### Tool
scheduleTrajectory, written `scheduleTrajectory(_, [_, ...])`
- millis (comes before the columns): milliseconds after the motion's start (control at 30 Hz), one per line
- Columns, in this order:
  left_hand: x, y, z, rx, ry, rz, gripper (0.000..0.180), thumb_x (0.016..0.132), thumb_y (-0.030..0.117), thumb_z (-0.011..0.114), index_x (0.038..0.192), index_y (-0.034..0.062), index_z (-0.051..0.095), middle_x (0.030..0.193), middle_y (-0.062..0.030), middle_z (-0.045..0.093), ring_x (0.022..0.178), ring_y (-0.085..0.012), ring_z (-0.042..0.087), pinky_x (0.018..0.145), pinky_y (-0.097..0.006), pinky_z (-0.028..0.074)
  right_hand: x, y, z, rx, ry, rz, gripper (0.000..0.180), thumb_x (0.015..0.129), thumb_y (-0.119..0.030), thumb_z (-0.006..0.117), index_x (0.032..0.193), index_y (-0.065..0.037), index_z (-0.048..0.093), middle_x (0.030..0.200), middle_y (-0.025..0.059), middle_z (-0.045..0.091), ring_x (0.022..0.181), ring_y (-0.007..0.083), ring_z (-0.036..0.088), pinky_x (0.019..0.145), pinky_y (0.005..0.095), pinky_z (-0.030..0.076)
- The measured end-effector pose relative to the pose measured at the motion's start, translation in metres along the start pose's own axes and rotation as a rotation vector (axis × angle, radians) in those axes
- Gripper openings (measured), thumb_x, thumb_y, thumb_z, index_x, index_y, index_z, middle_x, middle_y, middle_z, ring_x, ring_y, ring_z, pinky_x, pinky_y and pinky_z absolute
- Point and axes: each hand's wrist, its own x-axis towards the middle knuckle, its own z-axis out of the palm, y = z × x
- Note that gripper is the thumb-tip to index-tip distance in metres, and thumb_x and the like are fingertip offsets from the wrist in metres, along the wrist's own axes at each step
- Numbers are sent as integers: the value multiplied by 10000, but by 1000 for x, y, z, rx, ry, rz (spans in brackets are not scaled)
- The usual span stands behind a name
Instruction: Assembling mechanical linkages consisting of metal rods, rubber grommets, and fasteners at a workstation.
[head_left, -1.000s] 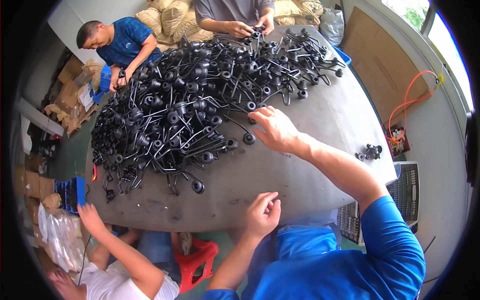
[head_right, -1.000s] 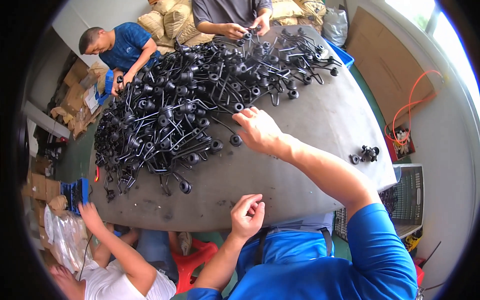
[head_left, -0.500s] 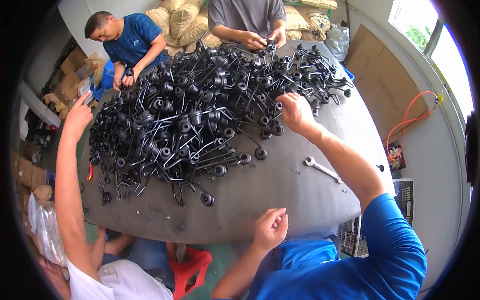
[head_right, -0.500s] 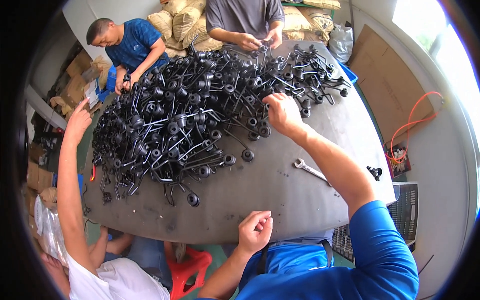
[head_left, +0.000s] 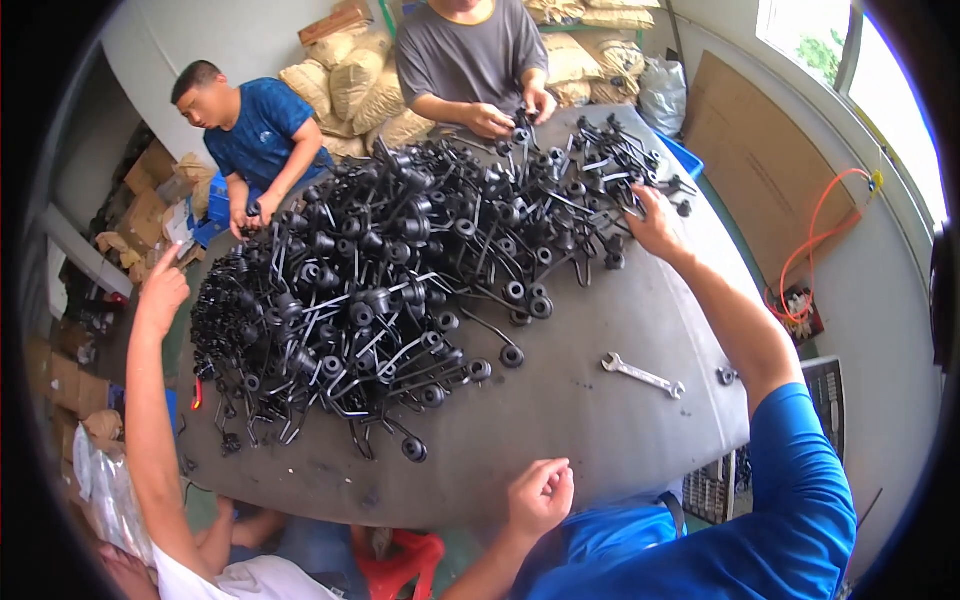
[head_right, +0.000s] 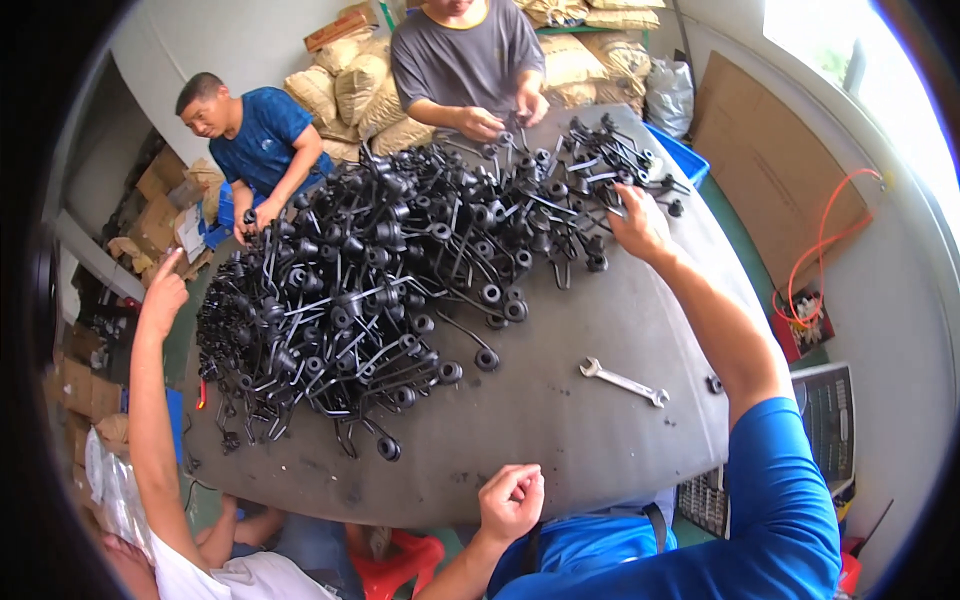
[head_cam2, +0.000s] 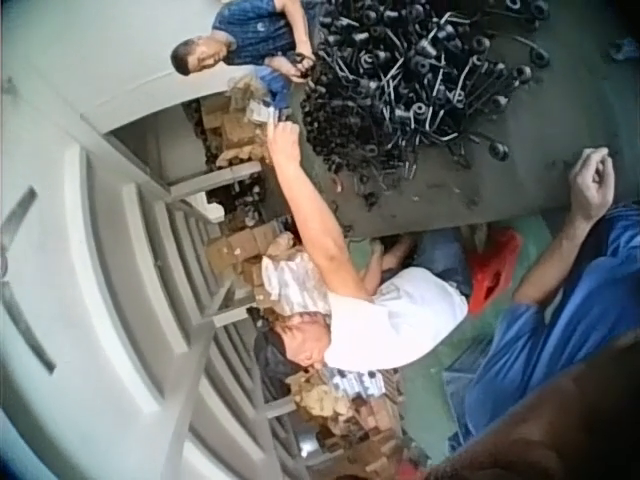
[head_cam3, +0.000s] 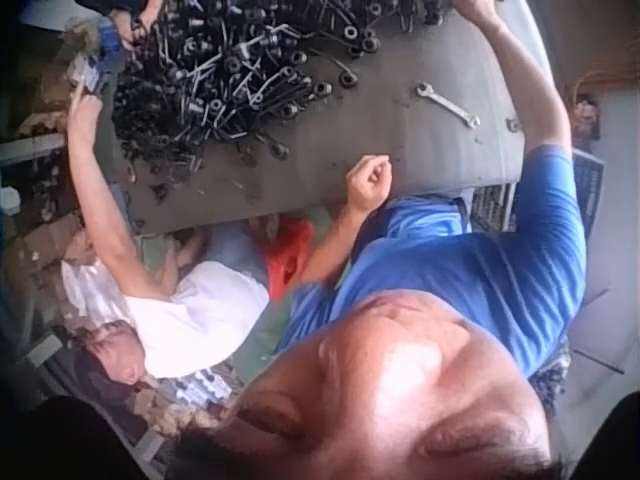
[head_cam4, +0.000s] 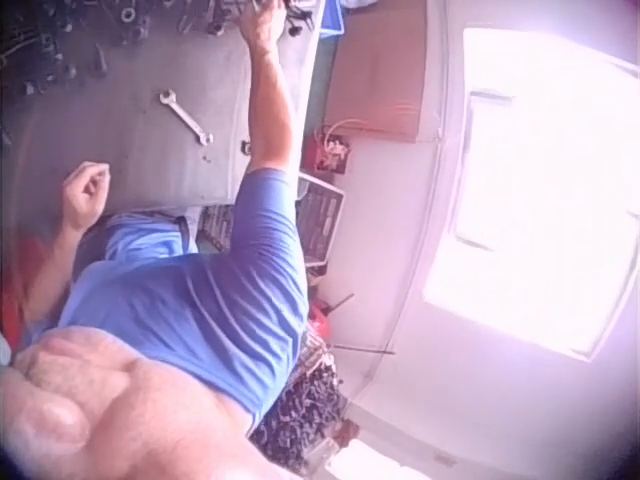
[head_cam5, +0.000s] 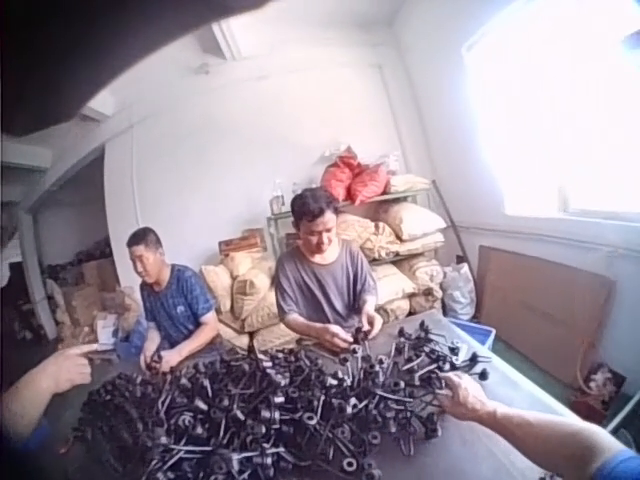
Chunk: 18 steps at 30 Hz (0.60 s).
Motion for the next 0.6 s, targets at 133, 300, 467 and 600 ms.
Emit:
scheduleTrajectory(133, [-1, 0, 3, 19, 11, 1, 120, 802, 36, 715, 920, 39, 694, 803, -63, 685, 576, -115, 594, 493, -232, 467, 4, 21, 10, 19, -114, 69, 640, 854, -365, 661, 1374, -42, 475, 1316, 211, 554, 1230, 350, 525, 1040, 407, 421])
scheduleTrajectory(300, [0, 3, 3, 21, 43, -10, 114, 801, 33, 717, 912, 38, 697, 792, -49, 683, 543, -84, 571, 480, -215, 452, 28, 2, 18, 86, -258, 344, 652, 873, -468, 621, 1362, -55, 495, 1277, 198, 600, 1193, 335, 572, 1014, 394, 442])
scheduleTrajectory(467, [4, 10, 5, -2, 57, 22, 115, 789, -35, 702, 897, 3, 696, 775, -56, 664, 541, -53, 534, 463, -189, 411, 44, 16, 23, -34, -241, 379, 495, 849, -358, 623, 1246, -66, 577, 1058, 186, 686, 1025, 361, 644, 904, 422, 501])
scheduleTrajectory(600, [11, 19, 0, -59, 92, 13, 113, 789, -36, 699, 897, -1, 691, 760, -46, 655, 526, -49, 521, 456, -188, 403, 31, 12, 23, -212, -168, 108, 288, 879, -259, 566, 1035, -18, 587, 866, 217, 677, 844, 394, 654, 771, 481, 508])
